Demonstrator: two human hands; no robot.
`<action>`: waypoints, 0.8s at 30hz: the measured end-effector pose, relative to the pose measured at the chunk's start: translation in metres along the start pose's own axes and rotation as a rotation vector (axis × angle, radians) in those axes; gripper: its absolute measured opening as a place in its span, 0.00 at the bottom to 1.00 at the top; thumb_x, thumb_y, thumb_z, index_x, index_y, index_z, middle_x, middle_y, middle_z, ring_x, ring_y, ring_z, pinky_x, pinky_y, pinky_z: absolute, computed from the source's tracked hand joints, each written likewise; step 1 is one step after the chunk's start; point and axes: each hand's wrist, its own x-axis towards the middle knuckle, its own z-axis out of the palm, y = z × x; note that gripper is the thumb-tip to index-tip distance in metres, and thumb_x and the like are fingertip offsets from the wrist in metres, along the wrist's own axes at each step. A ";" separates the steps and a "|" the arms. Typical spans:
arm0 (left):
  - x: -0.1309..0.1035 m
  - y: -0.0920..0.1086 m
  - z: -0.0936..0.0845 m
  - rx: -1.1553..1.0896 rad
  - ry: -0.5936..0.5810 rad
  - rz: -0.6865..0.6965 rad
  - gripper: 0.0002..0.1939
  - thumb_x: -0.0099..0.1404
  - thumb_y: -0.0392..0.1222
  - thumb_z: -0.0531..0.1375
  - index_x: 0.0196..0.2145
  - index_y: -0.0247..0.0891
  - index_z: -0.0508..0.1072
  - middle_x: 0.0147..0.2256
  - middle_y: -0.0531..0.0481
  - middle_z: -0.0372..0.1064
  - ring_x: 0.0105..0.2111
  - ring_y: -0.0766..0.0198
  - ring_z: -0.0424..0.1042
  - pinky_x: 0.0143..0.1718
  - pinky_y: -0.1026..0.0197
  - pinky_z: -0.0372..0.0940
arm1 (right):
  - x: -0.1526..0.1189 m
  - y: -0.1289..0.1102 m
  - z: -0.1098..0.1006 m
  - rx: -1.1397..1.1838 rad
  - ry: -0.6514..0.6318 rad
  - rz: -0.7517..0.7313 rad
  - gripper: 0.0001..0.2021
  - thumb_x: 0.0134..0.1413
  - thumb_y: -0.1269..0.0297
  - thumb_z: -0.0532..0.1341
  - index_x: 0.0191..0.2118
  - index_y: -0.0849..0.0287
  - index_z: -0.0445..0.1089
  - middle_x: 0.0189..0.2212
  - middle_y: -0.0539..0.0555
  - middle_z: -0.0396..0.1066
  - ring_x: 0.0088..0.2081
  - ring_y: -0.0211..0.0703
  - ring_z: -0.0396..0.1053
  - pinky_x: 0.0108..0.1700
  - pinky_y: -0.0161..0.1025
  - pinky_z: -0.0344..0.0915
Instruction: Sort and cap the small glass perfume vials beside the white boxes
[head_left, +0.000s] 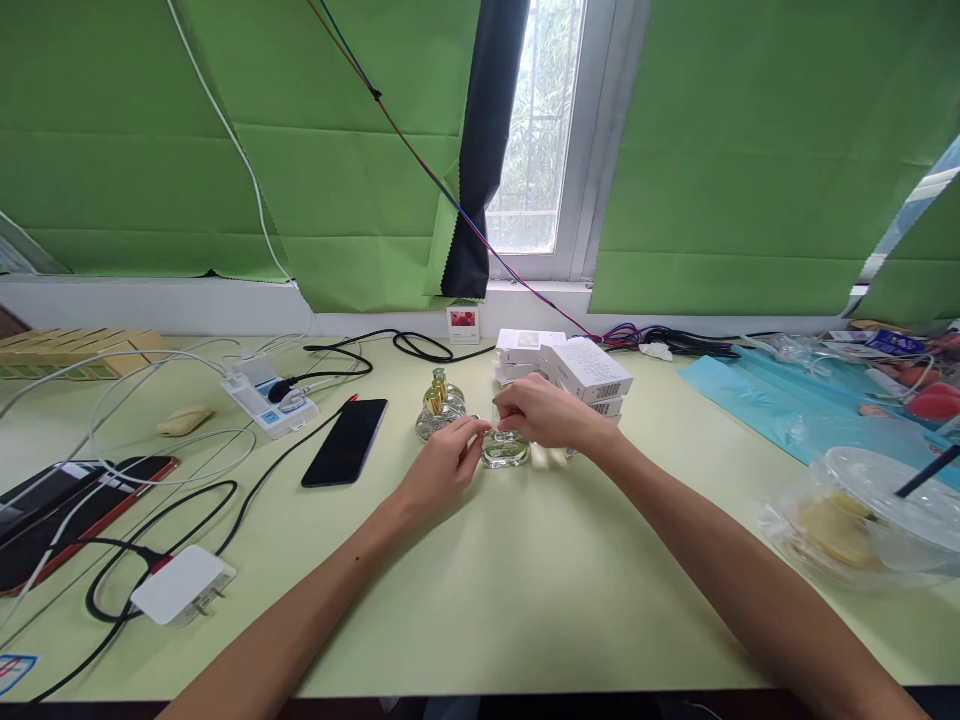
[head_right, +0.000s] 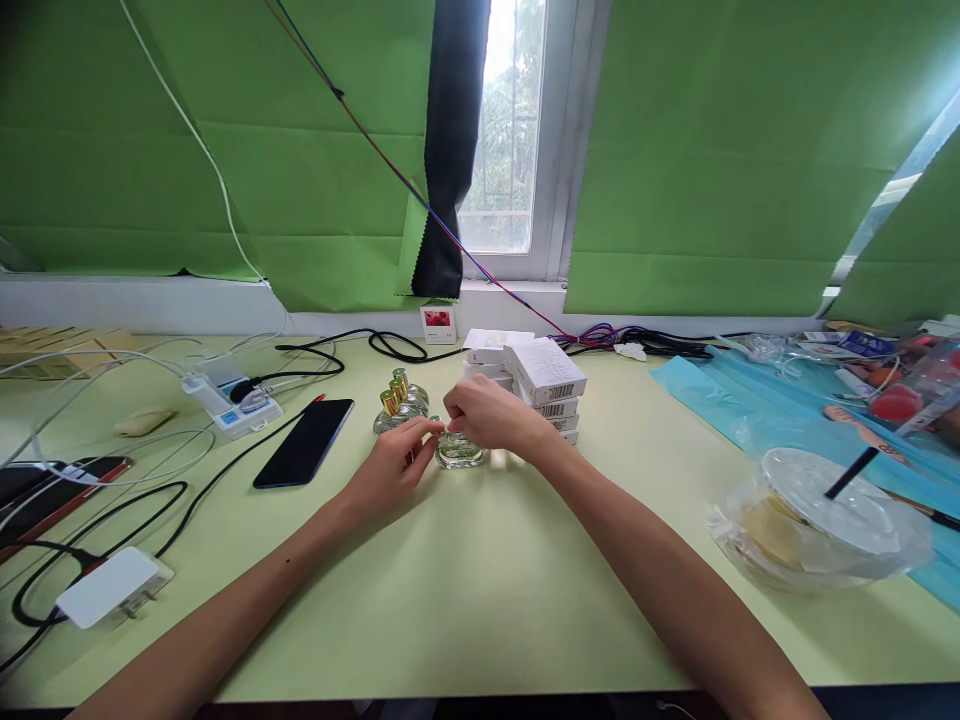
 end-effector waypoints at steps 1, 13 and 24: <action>0.000 0.000 0.000 -0.002 -0.004 -0.005 0.12 0.73 0.38 0.51 0.45 0.37 0.73 0.36 0.48 0.72 0.27 0.66 0.68 0.32 0.61 0.63 | 0.000 0.000 0.000 -0.003 0.004 0.001 0.16 0.53 0.77 0.60 0.20 0.58 0.57 0.18 0.44 0.53 0.26 0.34 0.49 0.31 0.36 0.45; -0.001 0.000 0.000 0.001 0.000 -0.002 0.11 0.73 0.38 0.51 0.44 0.37 0.73 0.37 0.47 0.72 0.27 0.66 0.68 0.32 0.61 0.63 | 0.001 -0.001 0.001 -0.007 0.001 0.031 0.17 0.53 0.77 0.61 0.19 0.58 0.57 0.18 0.43 0.51 0.26 0.35 0.47 0.31 0.36 0.45; 0.000 -0.002 0.001 -0.018 0.003 0.002 0.11 0.73 0.38 0.51 0.44 0.38 0.73 0.38 0.47 0.73 0.28 0.65 0.69 0.32 0.61 0.64 | 0.001 -0.004 0.004 -0.102 -0.005 0.036 0.15 0.54 0.78 0.59 0.20 0.59 0.60 0.19 0.45 0.52 0.26 0.35 0.48 0.31 0.37 0.45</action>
